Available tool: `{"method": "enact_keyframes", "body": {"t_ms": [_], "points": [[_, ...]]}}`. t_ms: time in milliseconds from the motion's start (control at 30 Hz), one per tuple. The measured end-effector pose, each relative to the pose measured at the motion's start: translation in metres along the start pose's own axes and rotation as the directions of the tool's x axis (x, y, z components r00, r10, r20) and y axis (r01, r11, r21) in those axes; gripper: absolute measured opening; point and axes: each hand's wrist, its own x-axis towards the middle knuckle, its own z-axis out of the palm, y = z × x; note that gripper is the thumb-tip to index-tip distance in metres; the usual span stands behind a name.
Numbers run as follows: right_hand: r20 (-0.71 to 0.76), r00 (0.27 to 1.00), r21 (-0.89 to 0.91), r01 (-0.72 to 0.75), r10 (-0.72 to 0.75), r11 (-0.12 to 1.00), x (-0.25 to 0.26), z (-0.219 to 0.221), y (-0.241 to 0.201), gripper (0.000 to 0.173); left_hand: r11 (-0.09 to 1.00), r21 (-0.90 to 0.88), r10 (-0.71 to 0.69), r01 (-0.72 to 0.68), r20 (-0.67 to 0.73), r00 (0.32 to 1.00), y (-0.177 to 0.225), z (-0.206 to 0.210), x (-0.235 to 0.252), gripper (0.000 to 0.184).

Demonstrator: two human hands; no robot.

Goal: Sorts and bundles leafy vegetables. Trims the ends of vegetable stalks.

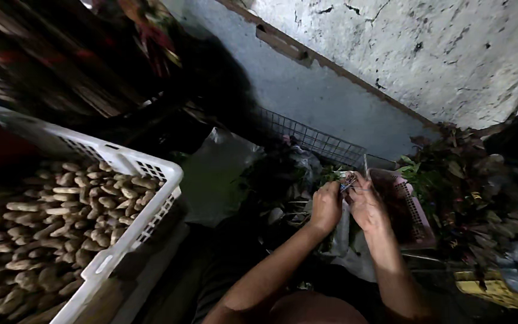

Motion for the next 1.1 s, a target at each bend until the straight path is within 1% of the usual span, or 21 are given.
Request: {"method": "enact_keyframes", "body": {"t_ms": [100, 200, 267, 333, 400, 467, 500, 567, 633, 667, 700, 733, 767, 833, 900, 933, 967, 1000, 1033, 1067, 1100], "points": [[-0.002, 1.0, -0.15, 0.001, -0.002, 0.989, 0.004, -0.006, -0.007, 0.034, 0.988, 0.108, 0.105, -0.109, 0.044, 0.993, -0.005, 0.003, -0.005, 0.027], [0.036, 0.997, -0.496, 0.073, -0.063, 0.865, 0.008, -0.014, -0.019, 0.013, 0.972, 0.181, 0.103, -0.153, 0.263, 0.959, 0.003, -0.006, -0.005, 0.029], [0.156, 0.987, -0.76, 0.147, -0.042, 0.633, 0.007, -0.019, -0.028, 0.012, 0.976, 0.17, 0.045, -0.134, 0.447, 0.894, 0.013, -0.012, -0.004, 0.032], [0.29, 0.952, -0.922, 0.251, 0.097, 0.294, -0.001, -0.018, -0.04, 0.025, 0.987, 0.111, 0.036, -0.115, 0.549, 0.835, 0.018, -0.017, -0.002, 0.032], [0.341, 0.898, -0.939, 0.338, 0.277, 0.06, -0.012, -0.017, -0.055, 0.036, 0.998, -0.004, 0.053, -0.063, 0.605, 0.794, 0.019, -0.023, 0.001, 0.03], [0.343, 0.855, -0.917, 0.394, 0.388, -0.056, -0.022, -0.019, -0.069, 0.039, 0.997, -0.07, 0.077, -0.045, 0.58, 0.811, 0.016, -0.026, 0.002, 0.03], [0.363, 0.842, -0.902, 0.425, 0.398, -0.075, -0.025, -0.023, -0.074, 0.036, 0.996, -0.055, 0.09, -0.072, 0.52, 0.849, 0.012, -0.028, 0.001, 0.037], [0.412, 0.84, -0.889, 0.456, 0.353, -0.048, -0.03, -0.031, -0.089, 0.033, 0.983, 0.029, 0.165, -0.183, 0.313, 0.935, -0.01, -0.034, 0.0, 0.05], [0.392, 0.898, -0.915, 0.404, 0.198, -0.018, -0.033, -0.046, -0.119, 0.03, 0.949, 0.19, 0.234, -0.251, 0.107, 0.966, -0.06, -0.043, 0.011, 0.053], [0.349, 0.933, -0.937, 0.35, 0.084, 0.003, -0.037, -0.057, -0.141, 0.026, 0.947, 0.257, 0.187, -0.192, 0.045, 0.981, -0.093, -0.047, 0.019, 0.052], [0.278, 0.96, -0.96, 0.279, -0.03, 0.014, -0.043, -0.068, -0.166, 0.024, 0.952, 0.299, 0.067, -0.067, 0.011, 0.998, -0.125, -0.053, 0.025, 0.051], [0.199, 0.968, -0.978, 0.205, -0.156, 0.025, -0.051, -0.079, -0.193, 0.024, 0.949, 0.3, -0.103, 0.098, 0.002, 0.995, -0.152, -0.062, 0.03, 0.052], [0.128, 0.944, -0.988, 0.147, -0.304, 0.042, -0.06, -0.09, -0.219, 0.026, 0.924, 0.278, -0.275, 0.263, 0.003, 0.961, -0.176, -0.071, 0.033, 0.056], [0.011, 0.814, -0.994, 0.075, -0.581, 0.086, -0.076, -0.116, -0.261, 0.032, 0.814, 0.26, -0.534, 0.519, -0.015, 0.845, -0.228, -0.084, 0.034, 0.066], [-0.023, 0.626, -0.995, 0.063, -0.78, 0.08, -0.083, -0.144, -0.288, 0.036, 0.752, 0.269, -0.613, 0.602, -0.052, 0.788, -0.286, -0.086, 0.031, 0.071], [-0.042, 0.537, -0.996, 0.044, -0.843, 0.078, -0.082, -0.156, -0.296, 0.036, 0.734, 0.287, -0.633, 0.616, -0.042, 0.773, -0.301, -0.087, 0.028, 0.07], [-0.06, 0.457, -0.997, 0.015, -0.887, 0.075, -0.079, -0.169, -0.299, 0.037, 0.701, 0.331, -0.662, 0.632, -0.03, 0.749, -0.296, -0.088, 0.026, 0.066], [-0.083, 0.393, -0.997, -0.03, -0.916, 0.078, -0.072, -0.183, -0.299, 0.038, 0.652, 0.401, -0.697, 0.643, -0.017, 0.717, -0.273, -0.09, 0.025, 0.056], [-0.113, 0.356, -0.992, -0.084, -0.928, 0.089, -0.064, -0.2, -0.297, 0.039, 0.627, 0.473, -0.712, 0.619, 0.026, 0.702, -0.249, -0.093, 0.023, 0.048], [-0.156, 0.346, -0.983, -0.143, -0.925, 0.112, -0.054, -0.219, -0.292, 0.04, 0.626, 0.575, -0.695, 0.527, 0.105, 0.711, -0.236, -0.098, 0.02, 0.043], [-0.227, 0.367, -0.965, -0.21, -0.902, 0.157, -0.044, -0.235, -0.284, 0.041, 0.632, 0.64, -0.672, 0.437, 0.173, 0.72, -0.237, -0.101, 0.017, 0.042]]}}
